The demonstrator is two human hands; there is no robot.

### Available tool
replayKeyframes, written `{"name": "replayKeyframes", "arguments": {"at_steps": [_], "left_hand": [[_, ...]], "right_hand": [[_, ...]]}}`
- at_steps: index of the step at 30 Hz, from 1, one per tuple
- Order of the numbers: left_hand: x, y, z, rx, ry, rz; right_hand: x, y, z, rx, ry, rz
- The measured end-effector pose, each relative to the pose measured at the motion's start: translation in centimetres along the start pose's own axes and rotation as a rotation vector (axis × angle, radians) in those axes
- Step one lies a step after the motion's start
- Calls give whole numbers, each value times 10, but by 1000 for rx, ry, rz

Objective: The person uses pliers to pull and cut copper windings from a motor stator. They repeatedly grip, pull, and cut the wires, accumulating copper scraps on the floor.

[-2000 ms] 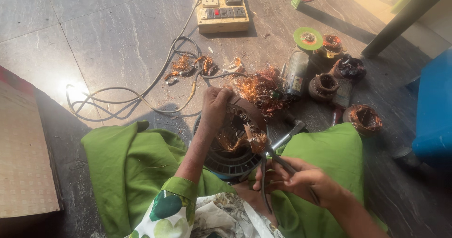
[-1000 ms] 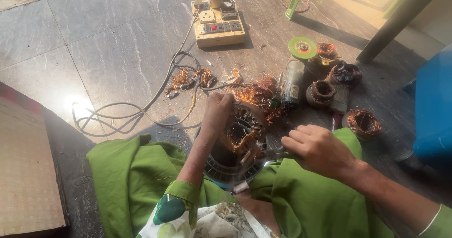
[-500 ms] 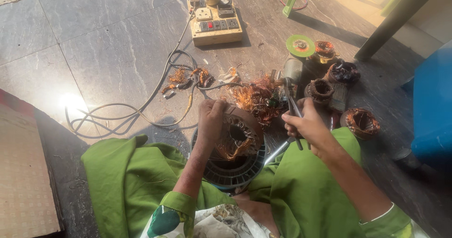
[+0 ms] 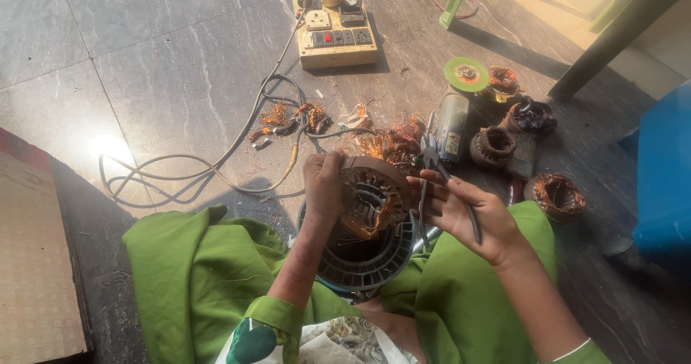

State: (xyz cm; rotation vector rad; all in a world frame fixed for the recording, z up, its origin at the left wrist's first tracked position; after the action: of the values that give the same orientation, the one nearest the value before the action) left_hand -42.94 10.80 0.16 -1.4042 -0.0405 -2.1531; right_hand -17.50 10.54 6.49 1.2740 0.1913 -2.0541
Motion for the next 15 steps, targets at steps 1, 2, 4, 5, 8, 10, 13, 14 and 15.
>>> {"name": "replayKeyframes", "arguments": {"at_steps": [1,2,4,5,8,10,13,14,15], "left_hand": [[-1,0,0,10,25,-27],[-1,1,0,20,51,-55],[-1,2,0,31,46,-65],[-1,4,-1,36,42,-73],[5,4,1,15,-30,38],[5,5,1,15,60,-8],[6,7,1,17,85,-48],[6,8,2,15,75,-55],[7,9,2,9,59,-25]], "right_hand": [[1,7,1,-28,-35,2],[1,15,2,-52,-71,4],[0,29,1,-65,-37,-20],[-1,37,1,-52,29,-43],[-4,60,7,-77,296,-43],[-2,77,15,-129,440,-3],[2,95,27,-202,565,86],[2,98,29,-216,604,121],[2,99,32,-229,644,155]]}}
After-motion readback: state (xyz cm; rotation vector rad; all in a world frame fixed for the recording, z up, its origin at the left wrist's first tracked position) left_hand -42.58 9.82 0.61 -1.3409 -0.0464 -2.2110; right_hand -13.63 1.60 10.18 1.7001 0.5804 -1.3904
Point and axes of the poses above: each hand's wrist, its own y-axis away from the middle knuckle, its own z-axis out of the palm, x = y × z, the point moved 3 cm from there along -y, towards the middle knuckle, and after that the axes turned 14 degrees about y, right-handed, at the moved point
